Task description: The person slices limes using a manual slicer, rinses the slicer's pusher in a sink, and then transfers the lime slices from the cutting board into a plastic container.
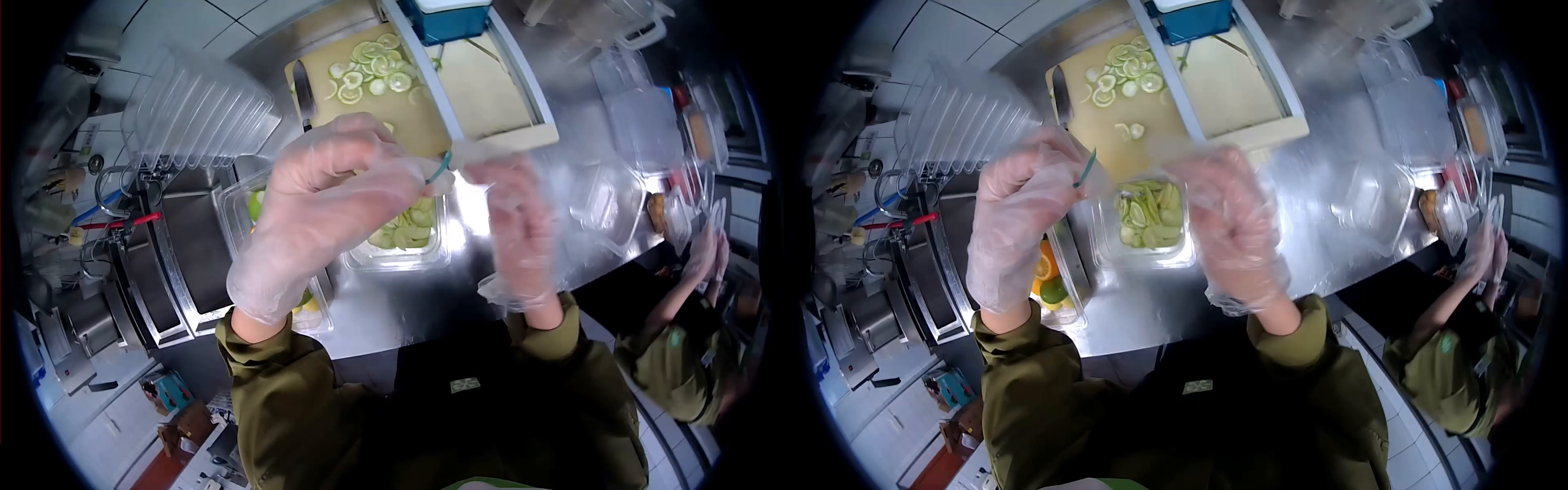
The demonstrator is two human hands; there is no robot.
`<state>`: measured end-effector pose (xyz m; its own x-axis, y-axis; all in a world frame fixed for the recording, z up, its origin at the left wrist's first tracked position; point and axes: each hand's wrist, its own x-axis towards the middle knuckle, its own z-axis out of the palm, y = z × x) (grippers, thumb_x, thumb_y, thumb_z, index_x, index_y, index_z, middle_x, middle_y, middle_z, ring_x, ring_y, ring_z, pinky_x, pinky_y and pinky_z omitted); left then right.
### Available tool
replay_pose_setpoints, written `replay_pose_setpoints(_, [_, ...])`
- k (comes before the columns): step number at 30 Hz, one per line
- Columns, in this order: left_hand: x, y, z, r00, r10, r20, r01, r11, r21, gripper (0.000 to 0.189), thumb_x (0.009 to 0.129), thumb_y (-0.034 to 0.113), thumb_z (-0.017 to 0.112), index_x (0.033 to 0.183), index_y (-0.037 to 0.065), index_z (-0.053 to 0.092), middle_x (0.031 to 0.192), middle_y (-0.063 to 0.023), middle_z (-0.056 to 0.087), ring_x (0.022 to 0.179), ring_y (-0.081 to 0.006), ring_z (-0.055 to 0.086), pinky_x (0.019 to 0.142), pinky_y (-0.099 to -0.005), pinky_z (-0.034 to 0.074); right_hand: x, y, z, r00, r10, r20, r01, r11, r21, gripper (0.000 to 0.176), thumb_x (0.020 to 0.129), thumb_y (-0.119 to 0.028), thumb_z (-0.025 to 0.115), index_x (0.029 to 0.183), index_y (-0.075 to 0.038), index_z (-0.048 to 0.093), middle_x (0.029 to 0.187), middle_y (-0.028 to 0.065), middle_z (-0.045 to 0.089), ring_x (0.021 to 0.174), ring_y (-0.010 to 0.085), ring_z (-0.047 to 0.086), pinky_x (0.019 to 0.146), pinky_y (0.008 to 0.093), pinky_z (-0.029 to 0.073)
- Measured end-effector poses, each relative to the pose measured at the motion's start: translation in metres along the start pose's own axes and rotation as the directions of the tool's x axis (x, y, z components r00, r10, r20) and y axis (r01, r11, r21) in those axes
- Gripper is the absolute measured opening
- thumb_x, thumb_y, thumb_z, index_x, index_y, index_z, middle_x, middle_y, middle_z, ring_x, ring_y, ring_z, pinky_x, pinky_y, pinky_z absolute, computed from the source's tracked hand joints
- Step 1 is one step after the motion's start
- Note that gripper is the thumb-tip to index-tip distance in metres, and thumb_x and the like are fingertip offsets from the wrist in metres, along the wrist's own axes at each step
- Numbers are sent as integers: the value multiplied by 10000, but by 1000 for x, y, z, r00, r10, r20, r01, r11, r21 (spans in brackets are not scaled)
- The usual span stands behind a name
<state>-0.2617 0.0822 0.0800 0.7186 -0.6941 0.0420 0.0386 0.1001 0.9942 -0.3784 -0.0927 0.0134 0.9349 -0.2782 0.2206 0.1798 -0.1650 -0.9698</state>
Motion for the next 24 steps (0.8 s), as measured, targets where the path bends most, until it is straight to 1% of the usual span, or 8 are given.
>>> replay_pose_setpoints(3, [-8,16,29,999,-17,38,16,999,29,79,751,-8,567,791,-49,621,873,-78,541,772,-127,524,703,-266,435,8,-45,-16,960,-272,-61,268,961,-66,277,831,-71,539,1091,9,593,1036,125,589,994,237,537,879,318,421])
replay_pose_setpoints(5, [-12,31,49,997,-26,79,19,996,87,53,754,-16,587,781,-46,620,875,-74,539,759,-122,530,683,-254,439,-3,-65,-26,937,-339,-80,324,934,-150,264,870,-157,575,1059,25,604,1039,124,599,996,218,537,853,313,428])
replay_pose_setpoints(10, [-20,54,99,987,-28,157,-2,982,190,29,764,-30,636,789,-44,635,877,-54,542,752,-107,541,655,-229,439,-36,-98,-64,895,-446,-4,398,803,-444,182,821,-154,652,930,-9,657,1021,136,603,973,247,556,791,330,450])
replay_pose_setpoints(12, [-19,63,110,962,-8,274,-73,956,284,28,770,-34,644,796,-45,646,877,-43,552,768,-102,545,672,-228,437,-51,-103,-74,890,-451,-72,378,816,-438,158,799,-145,668,896,-22,659,998,132,597,943,241,561,769,333,452])
replay_pose_setpoints(15, [-22,63,132,943,94,319,-167,963,211,57,770,-43,632,818,-38,663,858,-28,558,766,-96,540,692,-230,429,-69,-110,-90,870,-479,-119,372,796,-478,136,780,-135,679,856,-25,651,958,123,584,903,230,564,739,331,456])
replay_pose_setpoints(19, [-21,75,159,926,67,372,-191,932,309,89,779,-14,623,850,-29,675,846,-21,550,778,-104,538,723,-234,421,-91,-118,-106,870,-440,-225,294,827,-480,111,774,-95,670,849,-21,635,920,109,571,883,214,560,743,309,448])
replay_pose_setpoints(22, [-23,83,175,943,35,331,-181,890,419,134,817,72,604,877,-26,674,850,-17,537,803,-110,527,743,-236,409,-102,-103,-123,886,-301,-352,239,948,-208,101,804,-55,655,894,-63,613,946,55,589,899,175,565,775,303,454])
replay_pose_setpoints(24, [-27,76,176,958,85,272,-192,897,397,189,848,137,584,885,-28,670,853,-15,533,822,-112,514,750,-235,395,-105,-88,-137,835,-62,-546,204,958,203,90,842,-74,641,924,-65,604,940,35,596,884,144,556,782,284,443])
